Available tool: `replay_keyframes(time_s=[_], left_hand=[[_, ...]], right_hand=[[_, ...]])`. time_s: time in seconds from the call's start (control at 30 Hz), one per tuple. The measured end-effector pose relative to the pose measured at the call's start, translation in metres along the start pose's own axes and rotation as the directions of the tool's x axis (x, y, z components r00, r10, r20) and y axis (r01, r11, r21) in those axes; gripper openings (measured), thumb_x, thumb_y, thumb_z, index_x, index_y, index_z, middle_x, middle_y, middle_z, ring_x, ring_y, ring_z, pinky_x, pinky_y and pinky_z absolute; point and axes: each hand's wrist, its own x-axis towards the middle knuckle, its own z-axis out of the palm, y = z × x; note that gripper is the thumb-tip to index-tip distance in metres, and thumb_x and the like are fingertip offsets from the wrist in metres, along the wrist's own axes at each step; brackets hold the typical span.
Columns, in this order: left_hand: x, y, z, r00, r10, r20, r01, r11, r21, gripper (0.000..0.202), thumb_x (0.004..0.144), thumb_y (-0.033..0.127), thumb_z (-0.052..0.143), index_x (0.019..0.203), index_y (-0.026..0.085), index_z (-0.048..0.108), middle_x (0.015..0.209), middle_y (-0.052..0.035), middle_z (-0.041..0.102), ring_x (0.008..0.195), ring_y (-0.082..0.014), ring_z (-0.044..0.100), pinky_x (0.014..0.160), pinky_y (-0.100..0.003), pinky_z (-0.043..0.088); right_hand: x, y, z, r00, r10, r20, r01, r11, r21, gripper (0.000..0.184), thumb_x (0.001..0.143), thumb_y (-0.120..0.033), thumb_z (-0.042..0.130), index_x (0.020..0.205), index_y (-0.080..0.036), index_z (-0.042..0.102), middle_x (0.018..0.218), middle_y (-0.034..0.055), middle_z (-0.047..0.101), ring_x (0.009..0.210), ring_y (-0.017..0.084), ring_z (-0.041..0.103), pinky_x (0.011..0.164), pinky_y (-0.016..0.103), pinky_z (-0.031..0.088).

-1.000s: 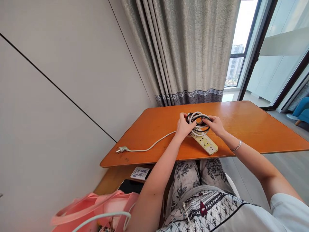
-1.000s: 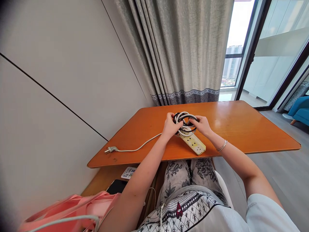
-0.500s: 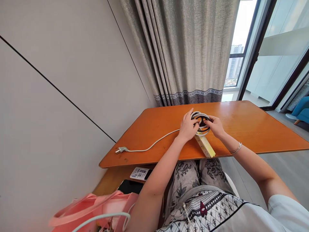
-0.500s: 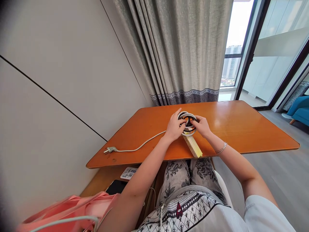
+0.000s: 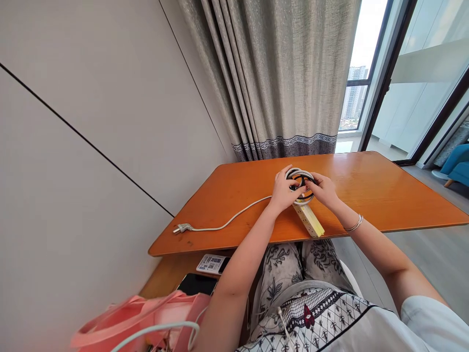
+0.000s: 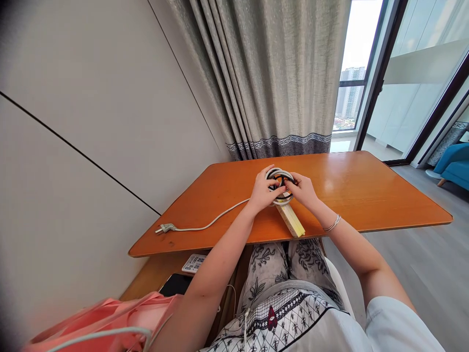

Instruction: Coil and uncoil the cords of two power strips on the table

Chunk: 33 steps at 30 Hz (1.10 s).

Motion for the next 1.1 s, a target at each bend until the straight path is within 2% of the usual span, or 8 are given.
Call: replay_keyframes(time_s=[0.17,0.33,0.5,0.7,0.87,0.97,1.03,1.1], left_hand=[[-0.005,0.001,0.006,0.995,-0.031,-0.095,0.029,0.999,-0.026,0.017,0.075,0.030,0.079,0.065,0.020,0.070,0.146,-0.0121,0.051,0.135,-0.0340,0.045,0.114,-0.056,0.037],[-0.010,-0.002,0.012,0.989,-0.095,-0.110,0.074,0.981,-0.181,0.020,0.078,0.033,0.076,0.069,0.019,0.066,0.153,-0.0118,0.045,0.137,-0.0319,0.045,0.115,-0.053,0.036],[-0.013,-0.002,0.015,0.982,-0.169,-0.081,0.131,0.928,-0.350,0.026,0.082,0.041,0.071,0.072,0.018,0.064,0.157,-0.0136,0.039,0.135,-0.0296,0.049,0.114,-0.048,0.038],[-0.015,0.008,-0.001,0.985,-0.161,0.058,0.166,0.819,-0.549,0.036,0.076,0.051,0.072,0.066,0.018,0.062,0.151,-0.0132,0.049,0.131,-0.0303,0.052,0.111,-0.045,0.042],[-0.014,0.016,-0.018,0.974,0.000,0.226,0.164,0.687,-0.708,0.041,0.071,0.055,0.073,0.059,0.019,0.058,0.147,-0.0109,0.053,0.132,-0.0334,0.052,0.105,-0.044,0.047],[-0.008,0.018,-0.025,0.978,0.005,0.211,0.124,0.796,-0.592,0.036,0.078,0.052,0.069,0.065,0.019,0.061,0.151,-0.0094,0.050,0.137,-0.0323,0.048,0.111,-0.046,0.042],[-0.003,0.018,-0.030,0.985,0.001,0.170,0.069,0.912,-0.404,0.035,0.082,0.050,0.067,0.066,0.020,0.061,0.154,-0.0084,0.048,0.145,-0.0319,0.037,0.119,-0.049,0.030],[0.003,0.019,-0.036,0.988,0.028,0.149,0.009,0.969,-0.246,0.035,0.085,0.050,0.064,0.067,0.020,0.060,0.156,-0.0084,0.046,0.149,-0.0309,0.031,0.122,-0.052,0.021]], right_hand=[[-0.001,0.007,0.001,0.980,-0.190,-0.066,0.171,0.959,-0.224,0.020,0.088,-0.034,0.055,0.092,-0.022,0.071,0.080,0.0049,0.056,0.077,0.021,0.053,0.070,0.032,0.045],[0.001,0.010,0.005,0.966,-0.257,-0.011,0.246,0.936,-0.250,0.021,0.092,-0.027,0.049,0.102,-0.020,0.066,0.088,0.0071,0.061,0.080,0.022,0.055,0.075,0.034,0.047],[0.002,0.010,0.006,0.968,-0.251,0.008,0.246,0.944,-0.221,0.020,0.088,-0.024,0.050,0.099,-0.021,0.066,0.087,0.0070,0.062,0.081,0.023,0.057,0.077,0.035,0.048],[-0.002,0.022,0.006,0.960,-0.278,-0.034,0.272,0.954,-0.127,0.042,0.081,-0.021,0.054,0.123,-0.022,0.055,0.113,0.0102,0.065,0.091,0.023,0.062,0.078,0.036,0.052],[0.010,0.033,0.000,0.950,-0.305,-0.071,0.284,0.934,-0.215,0.051,0.081,-0.022,0.055,0.132,-0.022,0.050,0.127,0.0142,0.057,0.091,0.023,0.063,0.078,0.038,0.054],[0.017,0.033,0.001,0.941,-0.338,-0.019,0.325,0.918,-0.228,0.049,0.085,-0.023,0.054,0.134,-0.023,0.051,0.131,0.0143,0.057,0.107,0.025,0.062,0.094,0.042,0.051],[0.018,0.031,0.004,0.931,-0.361,0.059,0.366,0.911,-0.192,0.046,0.088,-0.025,0.053,0.134,-0.022,0.053,0.128,0.0137,0.061,0.114,0.026,0.060,0.102,0.044,0.048],[0.016,0.029,0.008,0.929,-0.354,0.108,0.366,0.921,-0.133,0.044,0.090,-0.028,0.053,0.134,-0.022,0.053,0.127,0.0136,0.063,0.116,0.026,0.060,0.105,0.045,0.046]])
